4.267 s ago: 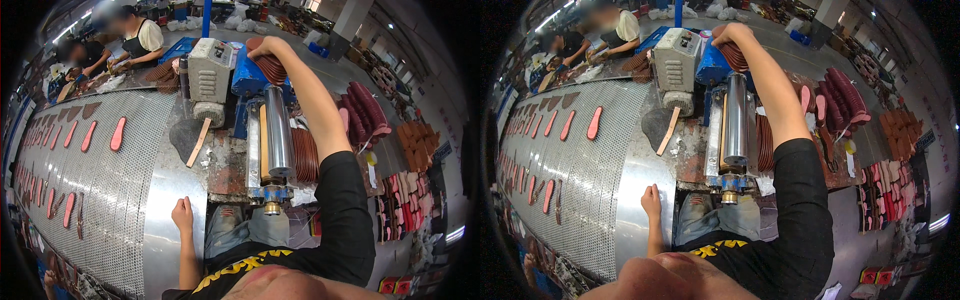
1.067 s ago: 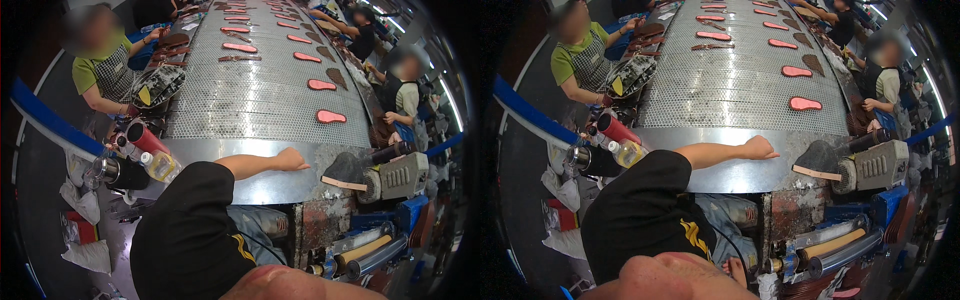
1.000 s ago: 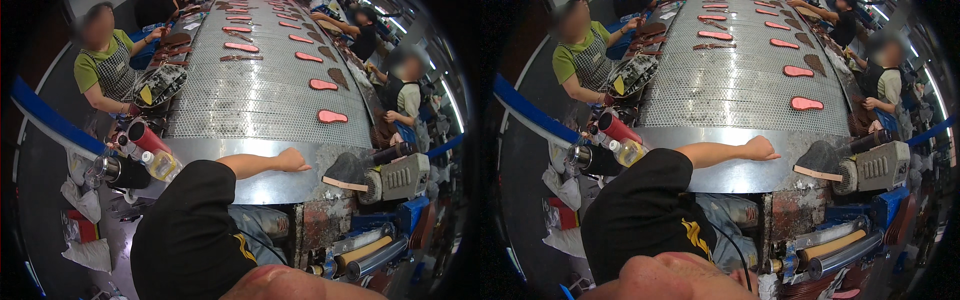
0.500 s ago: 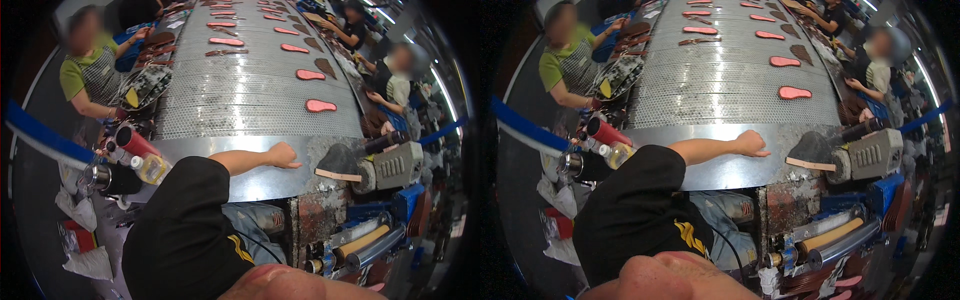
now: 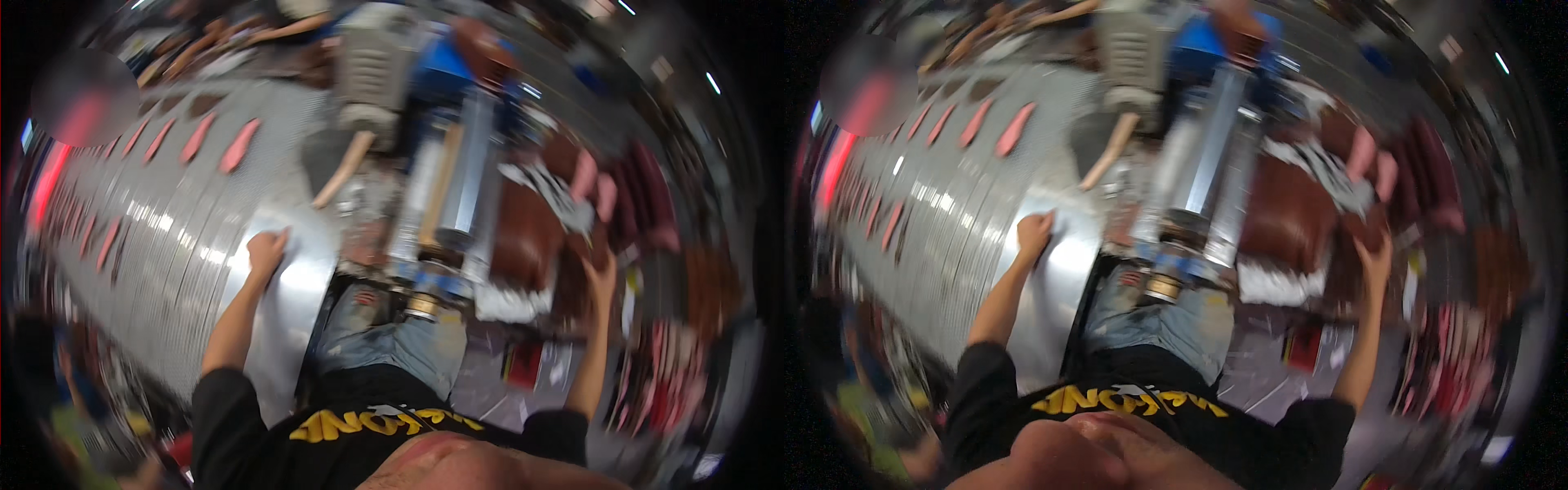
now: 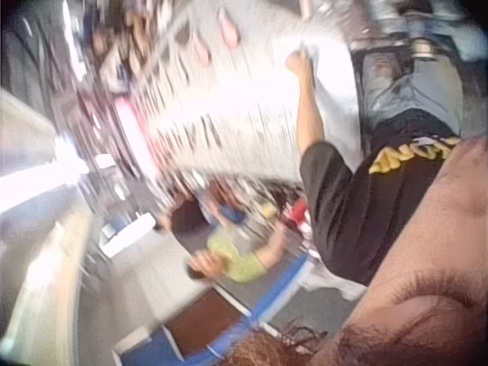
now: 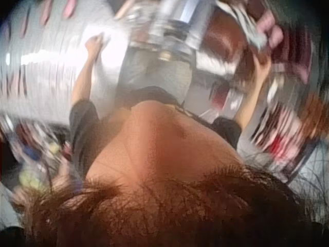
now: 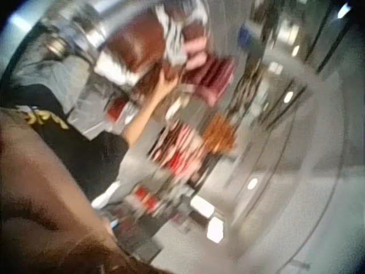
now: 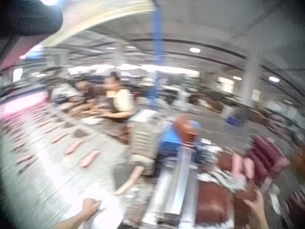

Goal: Apply glue or adhesive to shoe components using a roller machine and place them on a conveyor.

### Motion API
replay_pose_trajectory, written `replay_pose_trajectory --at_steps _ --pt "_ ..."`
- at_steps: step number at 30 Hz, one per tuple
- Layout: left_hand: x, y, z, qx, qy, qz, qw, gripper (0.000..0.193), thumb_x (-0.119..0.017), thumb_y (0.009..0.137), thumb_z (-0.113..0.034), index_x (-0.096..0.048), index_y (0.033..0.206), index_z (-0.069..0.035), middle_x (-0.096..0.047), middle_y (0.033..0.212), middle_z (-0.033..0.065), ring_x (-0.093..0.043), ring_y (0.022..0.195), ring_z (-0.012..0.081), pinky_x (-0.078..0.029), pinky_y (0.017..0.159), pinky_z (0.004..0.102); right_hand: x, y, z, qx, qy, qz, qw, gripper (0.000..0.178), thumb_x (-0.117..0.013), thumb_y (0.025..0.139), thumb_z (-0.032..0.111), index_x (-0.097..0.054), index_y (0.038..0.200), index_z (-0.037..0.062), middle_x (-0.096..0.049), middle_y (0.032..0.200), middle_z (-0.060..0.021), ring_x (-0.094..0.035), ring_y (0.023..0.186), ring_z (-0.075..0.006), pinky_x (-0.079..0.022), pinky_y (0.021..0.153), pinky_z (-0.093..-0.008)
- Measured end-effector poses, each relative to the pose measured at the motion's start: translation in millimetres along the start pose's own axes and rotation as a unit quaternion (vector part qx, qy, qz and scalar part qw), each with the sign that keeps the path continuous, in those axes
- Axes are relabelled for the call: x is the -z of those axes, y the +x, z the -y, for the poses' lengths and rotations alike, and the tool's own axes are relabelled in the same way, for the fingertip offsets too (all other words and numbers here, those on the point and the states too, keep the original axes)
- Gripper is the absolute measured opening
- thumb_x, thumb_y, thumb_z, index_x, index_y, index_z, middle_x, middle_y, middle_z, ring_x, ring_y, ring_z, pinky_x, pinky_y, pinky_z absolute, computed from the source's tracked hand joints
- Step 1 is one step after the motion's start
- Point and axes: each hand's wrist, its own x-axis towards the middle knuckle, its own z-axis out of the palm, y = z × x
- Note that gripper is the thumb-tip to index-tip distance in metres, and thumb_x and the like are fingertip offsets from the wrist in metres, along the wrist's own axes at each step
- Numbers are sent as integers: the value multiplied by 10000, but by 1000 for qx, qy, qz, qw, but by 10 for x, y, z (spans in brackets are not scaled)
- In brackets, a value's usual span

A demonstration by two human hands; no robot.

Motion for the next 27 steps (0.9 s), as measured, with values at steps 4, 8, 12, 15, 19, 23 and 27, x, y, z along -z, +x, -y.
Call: replay_pose_trajectory --at_steps 4,8,12,15,19,23,27 --pt "95 207 -233 0 -149 18 989 540 -531 904 -422 -548 630 43 -495 543 121 -475 521 230 -357 536 416 298 211 1107 44 -2 103 994 636 -789 683 93 -521 1253 3 -618 1175 -142 -596 1086 -235 -446 945 -337" --pt "541 671 -1304 -130 -250 151 947 315 -613 886 -270 -573 727 -1 -530 689 7 -433 643 93 -346 575 279 318 402 1855 142 -65 164 974 645 -713 637 23 -520 1253 -3 -605 1185 -188 -582 1125 -319 -446 964 -363" --pt "1223 787 -2665 -297 -350 253 852 399 -687 847 -249 -628 1161 -11 -630 1194 73 -595 1060 166 -452 920 293 -233 627 2397 272 -94 226 931 562 -718 666 73 -541 1193 -8 -610 1131 -194 -586 1065 -352 -474 924 -391" --pt "1504 793 -3115 -391 -298 296 819 586 -742 802 -316 -556 1292 -54 -541 1348 87 -525 1215 233 -409 1008 358 -506 579 2977 272 -136 293 907 529 -710 695 98 -534 1184 4 -611 1083 -170 -585 1039 -359 -479 895 -420" --pt "1577 783 -3263 -457 -235 354 781 853 -818 676 -447 -484 1369 -78 -440 1439 125 -410 1329 285 -347 1077 401 -572 521 2956 271 -106 283 914 509 -701 703 85 -536 1178 5 -609 1067 -173 -587 1019 -364 -486 868 -431" --pt "1574 794 -3121 -548 -112 272 783 809 -825 672 -375 -489 1335 -53 -477 1383 169 -456 1281 314 -363 1066 391 -420 395 2360 256 -118 222 933 445 -695 733 100 -563 1147 7 -639 982 -181 -621 933 -358 -503 803 -432" --pt "1577 768 -2848 -487 -114 211 840 720 -834 646 -278 -519 1244 -31 -522 1309 157 -503 1210 317 -394 1026 381 -186 357 1271 81 -195 200 957 398 -679 779 187 -585 1130 27 -660 934 -176 -643 887 -345 -505 749 -431"
